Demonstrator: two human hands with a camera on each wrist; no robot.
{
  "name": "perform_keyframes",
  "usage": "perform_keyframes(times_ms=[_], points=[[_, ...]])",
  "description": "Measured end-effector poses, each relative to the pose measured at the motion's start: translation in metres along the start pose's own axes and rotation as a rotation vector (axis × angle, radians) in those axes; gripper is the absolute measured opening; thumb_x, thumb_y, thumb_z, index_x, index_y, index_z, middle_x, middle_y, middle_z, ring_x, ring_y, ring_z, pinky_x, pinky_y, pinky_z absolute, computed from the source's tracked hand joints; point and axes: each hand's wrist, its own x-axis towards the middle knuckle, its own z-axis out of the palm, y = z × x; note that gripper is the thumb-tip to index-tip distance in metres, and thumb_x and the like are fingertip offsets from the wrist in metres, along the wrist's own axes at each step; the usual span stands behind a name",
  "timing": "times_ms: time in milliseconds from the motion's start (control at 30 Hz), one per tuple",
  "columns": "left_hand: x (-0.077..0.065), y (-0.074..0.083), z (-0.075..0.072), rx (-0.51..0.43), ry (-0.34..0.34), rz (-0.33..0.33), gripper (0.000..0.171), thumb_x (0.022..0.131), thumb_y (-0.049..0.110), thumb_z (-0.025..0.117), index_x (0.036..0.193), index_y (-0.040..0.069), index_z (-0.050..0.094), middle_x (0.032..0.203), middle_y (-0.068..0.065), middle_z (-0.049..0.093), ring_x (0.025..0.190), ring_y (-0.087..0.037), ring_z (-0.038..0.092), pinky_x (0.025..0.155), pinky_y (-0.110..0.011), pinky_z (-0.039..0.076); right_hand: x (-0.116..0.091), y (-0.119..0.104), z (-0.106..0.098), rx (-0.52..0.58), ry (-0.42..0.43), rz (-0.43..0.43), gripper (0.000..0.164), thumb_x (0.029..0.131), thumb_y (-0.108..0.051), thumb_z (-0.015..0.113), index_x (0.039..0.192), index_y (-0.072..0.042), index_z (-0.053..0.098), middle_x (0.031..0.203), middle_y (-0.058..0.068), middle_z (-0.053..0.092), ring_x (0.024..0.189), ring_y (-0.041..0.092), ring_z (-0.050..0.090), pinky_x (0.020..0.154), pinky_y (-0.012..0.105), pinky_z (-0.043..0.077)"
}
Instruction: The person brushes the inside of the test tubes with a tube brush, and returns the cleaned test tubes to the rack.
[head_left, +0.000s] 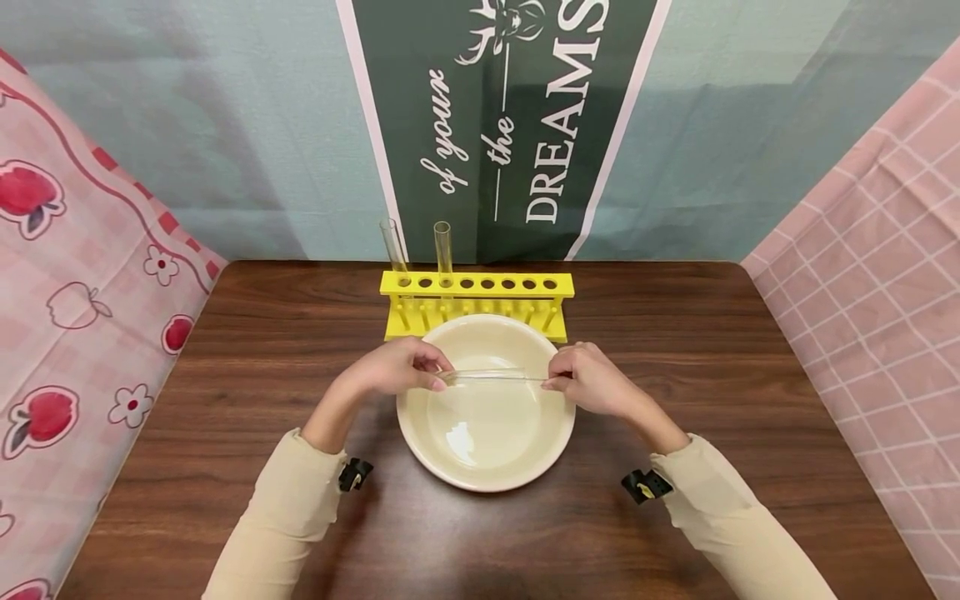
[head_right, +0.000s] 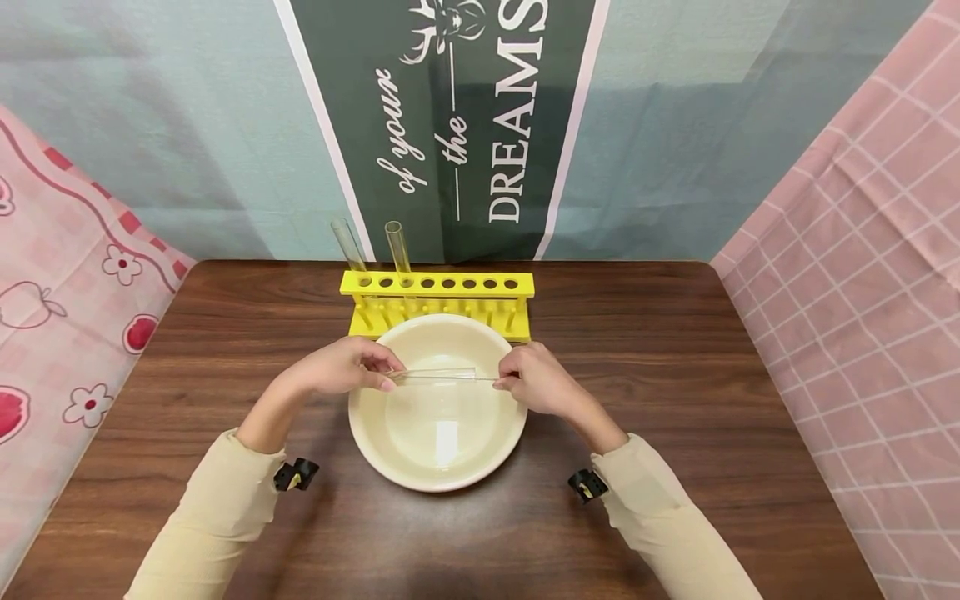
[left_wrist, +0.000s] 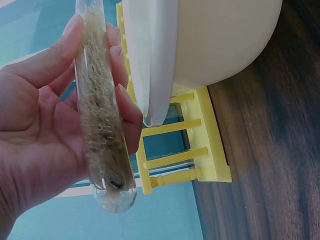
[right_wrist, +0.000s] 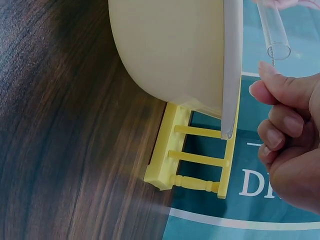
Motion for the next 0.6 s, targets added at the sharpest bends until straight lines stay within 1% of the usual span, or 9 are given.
perform_keyframes(times_ms=[267,433,600], points=[[0.0011,-0.0014,-0.0019,-0.001,-0.017,-0.012,0.015,0.082,0.009,0.067,0.095,0.002,0.067,0.070,0.001,0.056,0.066,-0.011,0.048,0.061,-0.026,0.040,-0.0023,0.0024,-0.0017,-0.007,0.002,0.006,0.019,0.075,-0.004,0.072,0.061,-0.010,0.062,0.057,-0.011,0.048,0.057,0.007,0.042,0.062,0.031,0.035],[0.0010,-0.0049,-0.0024,-0.025,-0.031,-0.012,0.017,0.083,0.009,0.066,0.097,0.000,0.066,0.068,0.001,0.053,0.062,-0.011,0.045,0.059,-0.026,0.039,-0.0038,0.0045,-0.0018,-0.008,0.004,0.009,0.019,0.075,-0.003,0.072,0.061,-0.010,0.062,0.057,-0.012,0.048,0.056,0.007,0.041,0.062,0.030,0.033],[-0.0001,-0.0058,-0.0035,-0.043,-0.040,-0.011,0.019,0.083,0.009,0.066,0.099,-0.001,0.066,0.067,0.002,0.054,0.062,-0.010,0.045,0.058,-0.025,0.039,-0.0054,0.0066,-0.0023,-0.023,0.021,-0.017,0.020,0.075,-0.003,0.072,0.060,-0.011,0.061,0.056,-0.012,0.046,0.055,0.006,0.040,0.062,0.031,0.032]])
